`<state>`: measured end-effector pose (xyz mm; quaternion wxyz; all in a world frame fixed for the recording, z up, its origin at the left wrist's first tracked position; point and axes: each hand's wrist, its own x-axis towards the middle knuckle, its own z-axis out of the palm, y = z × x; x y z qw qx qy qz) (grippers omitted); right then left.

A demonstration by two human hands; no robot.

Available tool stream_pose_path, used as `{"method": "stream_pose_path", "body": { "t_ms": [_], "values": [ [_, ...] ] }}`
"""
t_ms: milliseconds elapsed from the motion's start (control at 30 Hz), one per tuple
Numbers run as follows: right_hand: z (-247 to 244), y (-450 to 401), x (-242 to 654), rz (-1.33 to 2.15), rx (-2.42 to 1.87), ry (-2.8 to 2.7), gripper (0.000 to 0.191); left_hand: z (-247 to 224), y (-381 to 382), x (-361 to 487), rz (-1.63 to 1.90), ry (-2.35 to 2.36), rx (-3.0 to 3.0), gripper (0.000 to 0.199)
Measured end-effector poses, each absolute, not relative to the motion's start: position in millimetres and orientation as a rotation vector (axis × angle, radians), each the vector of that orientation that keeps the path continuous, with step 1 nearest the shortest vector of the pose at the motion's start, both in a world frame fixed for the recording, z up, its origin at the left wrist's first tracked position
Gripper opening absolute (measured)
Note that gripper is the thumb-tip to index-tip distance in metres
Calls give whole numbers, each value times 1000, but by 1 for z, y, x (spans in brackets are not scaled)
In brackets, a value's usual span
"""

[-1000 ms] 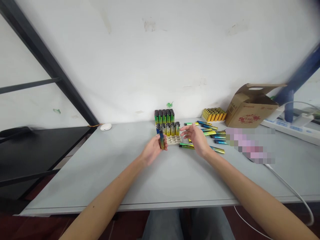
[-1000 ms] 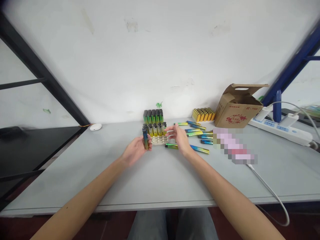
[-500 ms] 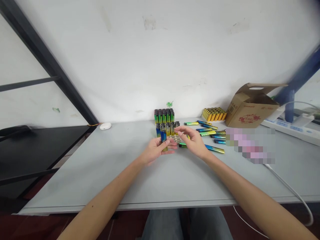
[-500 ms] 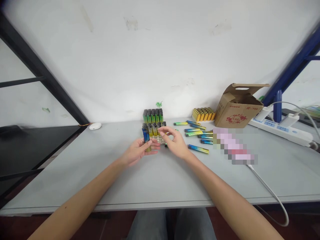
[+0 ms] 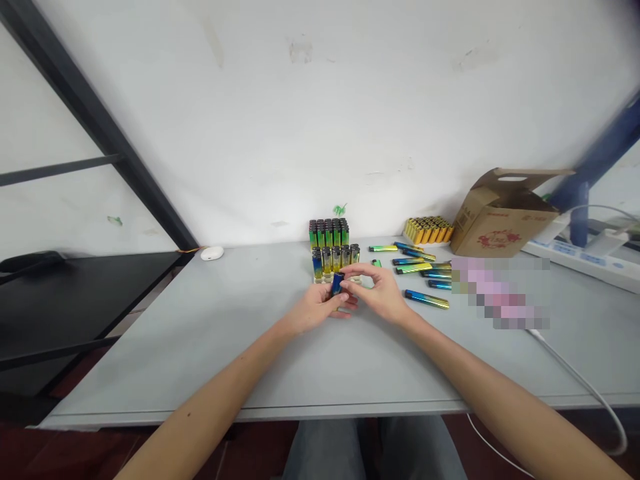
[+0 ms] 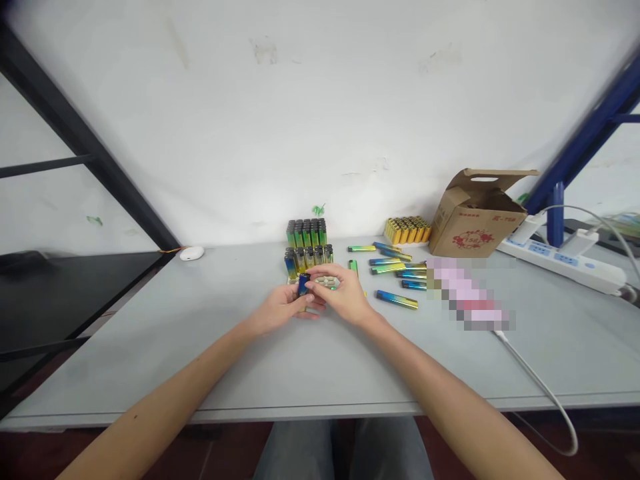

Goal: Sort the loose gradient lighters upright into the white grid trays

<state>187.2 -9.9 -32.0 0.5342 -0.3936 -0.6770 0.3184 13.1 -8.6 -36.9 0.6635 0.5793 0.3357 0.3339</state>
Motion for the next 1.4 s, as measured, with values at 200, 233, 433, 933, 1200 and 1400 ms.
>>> {"method": "stream_pose_path", "body": {
  "t_ms": [200,233,433,933,1200,1400],
  "values": [
    [-26,-1,190,741,-888,-1460,19,-40,-2,11,859,810,1366,41],
    [-24,2,193,725,-878,-1411,20,-40,-1,10,905,839,1364,39],
    [-22,16,196,525,-946,-1374,19,-35,3,-2,1359,1092,1483,15],
    [-39,23,165,58,-1137,-1779,12,-53,38,-26,1189,1829,1991,24],
    [-40,36,174,-449,-1067,-1995,24,-56,35,-24,830,1730,2152,43],
    [-34,31,180,-367,-1066,-2105,37,-53,38,-29,763,1802,2133,47]
  ]
}}
